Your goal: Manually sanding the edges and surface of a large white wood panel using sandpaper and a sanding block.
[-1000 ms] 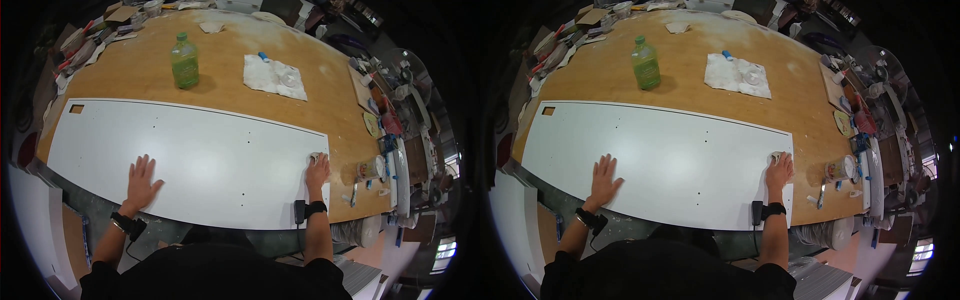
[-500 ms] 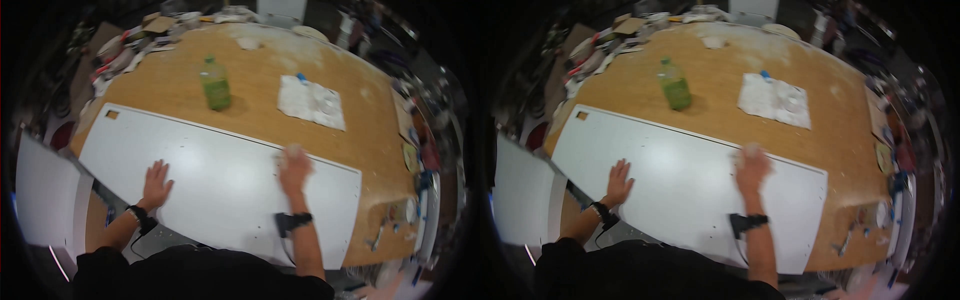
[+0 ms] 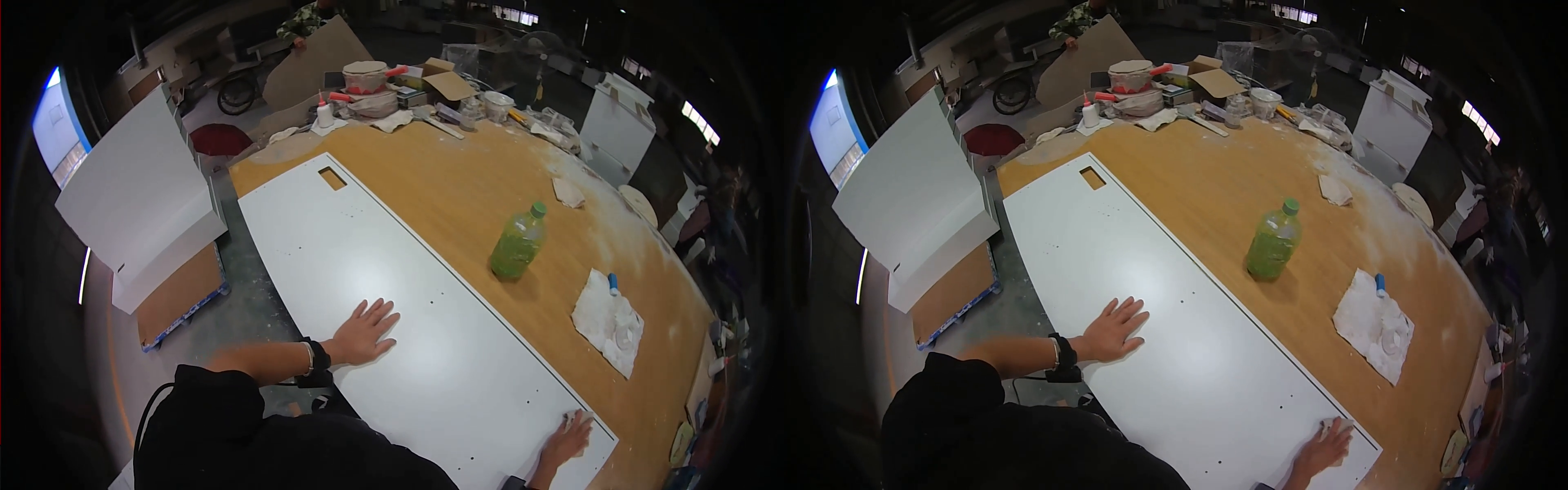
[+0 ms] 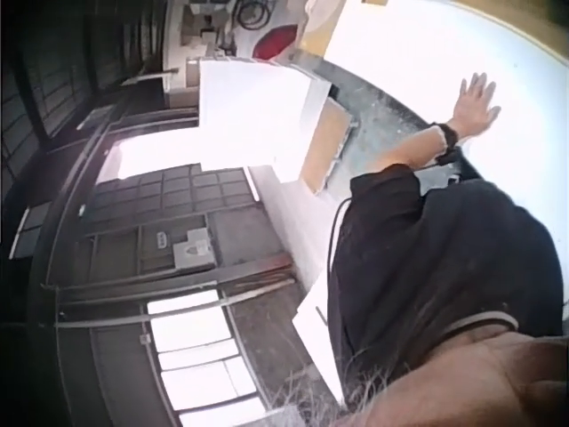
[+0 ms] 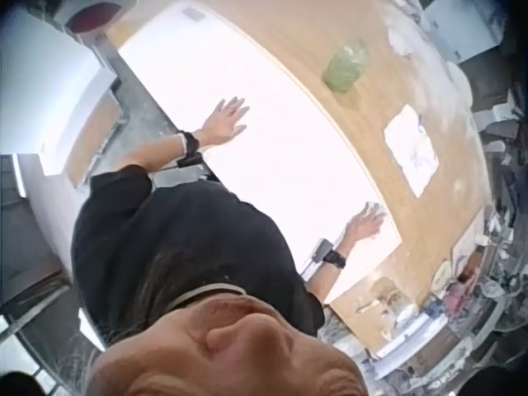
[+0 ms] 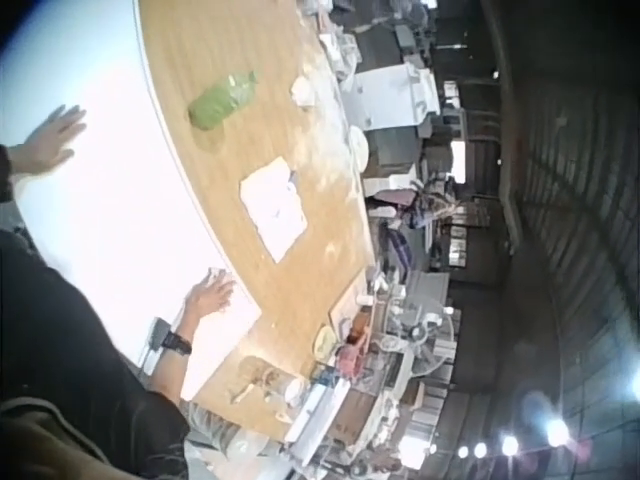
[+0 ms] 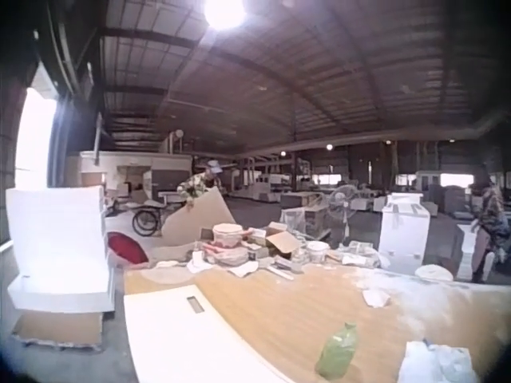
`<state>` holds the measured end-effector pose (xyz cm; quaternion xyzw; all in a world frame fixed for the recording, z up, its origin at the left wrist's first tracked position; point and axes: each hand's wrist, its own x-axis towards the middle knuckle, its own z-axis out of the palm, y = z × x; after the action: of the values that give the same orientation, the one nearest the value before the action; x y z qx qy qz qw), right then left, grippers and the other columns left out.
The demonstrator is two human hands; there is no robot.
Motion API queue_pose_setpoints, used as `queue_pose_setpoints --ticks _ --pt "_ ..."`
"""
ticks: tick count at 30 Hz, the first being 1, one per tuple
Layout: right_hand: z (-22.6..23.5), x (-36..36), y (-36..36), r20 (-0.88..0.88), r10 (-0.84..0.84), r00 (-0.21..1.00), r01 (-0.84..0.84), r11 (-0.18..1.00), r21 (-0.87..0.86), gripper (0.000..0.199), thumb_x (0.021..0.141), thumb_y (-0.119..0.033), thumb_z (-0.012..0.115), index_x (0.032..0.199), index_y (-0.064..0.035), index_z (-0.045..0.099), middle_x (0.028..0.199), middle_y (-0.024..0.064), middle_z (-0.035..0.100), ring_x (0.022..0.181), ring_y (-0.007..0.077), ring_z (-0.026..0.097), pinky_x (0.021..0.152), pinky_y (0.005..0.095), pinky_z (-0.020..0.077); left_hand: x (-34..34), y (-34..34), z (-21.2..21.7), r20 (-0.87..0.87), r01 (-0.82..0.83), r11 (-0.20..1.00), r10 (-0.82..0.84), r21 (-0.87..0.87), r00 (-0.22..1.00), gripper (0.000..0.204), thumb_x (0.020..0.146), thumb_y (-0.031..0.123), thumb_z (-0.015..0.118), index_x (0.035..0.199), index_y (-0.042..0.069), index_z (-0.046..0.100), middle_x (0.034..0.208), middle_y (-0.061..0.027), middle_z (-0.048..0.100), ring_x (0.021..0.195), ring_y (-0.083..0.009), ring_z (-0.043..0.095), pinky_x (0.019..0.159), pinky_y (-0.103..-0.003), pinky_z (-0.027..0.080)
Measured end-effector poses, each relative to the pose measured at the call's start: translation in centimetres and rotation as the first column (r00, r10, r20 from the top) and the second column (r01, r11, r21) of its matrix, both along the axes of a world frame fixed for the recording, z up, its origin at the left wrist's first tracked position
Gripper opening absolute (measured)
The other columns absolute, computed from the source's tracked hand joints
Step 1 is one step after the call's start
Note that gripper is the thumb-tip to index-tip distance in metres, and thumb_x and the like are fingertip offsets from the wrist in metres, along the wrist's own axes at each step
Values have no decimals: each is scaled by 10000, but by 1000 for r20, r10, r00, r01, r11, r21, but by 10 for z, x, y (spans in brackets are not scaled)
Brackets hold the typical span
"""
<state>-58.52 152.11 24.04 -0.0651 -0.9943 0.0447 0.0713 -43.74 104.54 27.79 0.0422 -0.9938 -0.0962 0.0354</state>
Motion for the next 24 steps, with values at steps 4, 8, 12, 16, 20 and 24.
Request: queue_pose_setpoints --ticks 4,8,12,16,20,24 --pt "5 -5 -135 -27 195 980 -196 975 -99 634 830 -200 588 1390 -92 311 1447 224 235 1320 376 251 1084 476 158 -2 -7 -10 -49 69 996 -67 49 997 524 923 371 428 1336 54 367 1423 -180 284 1346 -321 224 1104 -467 155" --pt "10 -6 -239 -21 326 945 -324 927 -188 674 813 -186 612 1372 7 289 1442 253 216 1323 386 240 1097 458 151 20 -54 -11 -41 259 953 -256 157 966 513 941 393 401 1346 80 373 1434 -143 291 1356 -272 222 1114 -433 160" --pt "3 2 -309 16 361 932 -357 926 -125 638 836 -198 588 1372 -9 299 1431 243 258 1313 379 264 1079 469 188 56 -180 -8 -97 151 970 -135 191 986 514 915 373 450 1331 74 404 1429 -144 305 1344 -285 252 1112 -442 166" --pt "2 22 -291 -6 26 1000 -25 994 108 524 898 -306 476 1358 -82 361 1401 180 358 1261 356 365 1012 498 290 84 -302 -6 -160 -205 967 228 152 960 539 867 371 532 1316 90 429 1421 -153 309 1350 -312 221 1101 -482 159" --pt "-4 15 -311 -24 -343 939 341 921 190 480 917 -390 432 1335 -157 398 1360 106 421 1199 299 442 927 503 380 99 -370 -4 -53 -313 933 327 175 944 542 895 384 477 1347 95 396 1447 -139 278 1360 -321 192 1113 -473 125" --pt "-2 -14 -438 -72 -90 993 103 973 208 491 897 -354 503 1328 -142 396 1322 110 446 1162 292 465 900 498 400 95 -372 -8 -105 -272 940 297 205 949 563 866 361 536 1343 93 401 1436 -151 283 1353 -369 173 1099 -522 107"
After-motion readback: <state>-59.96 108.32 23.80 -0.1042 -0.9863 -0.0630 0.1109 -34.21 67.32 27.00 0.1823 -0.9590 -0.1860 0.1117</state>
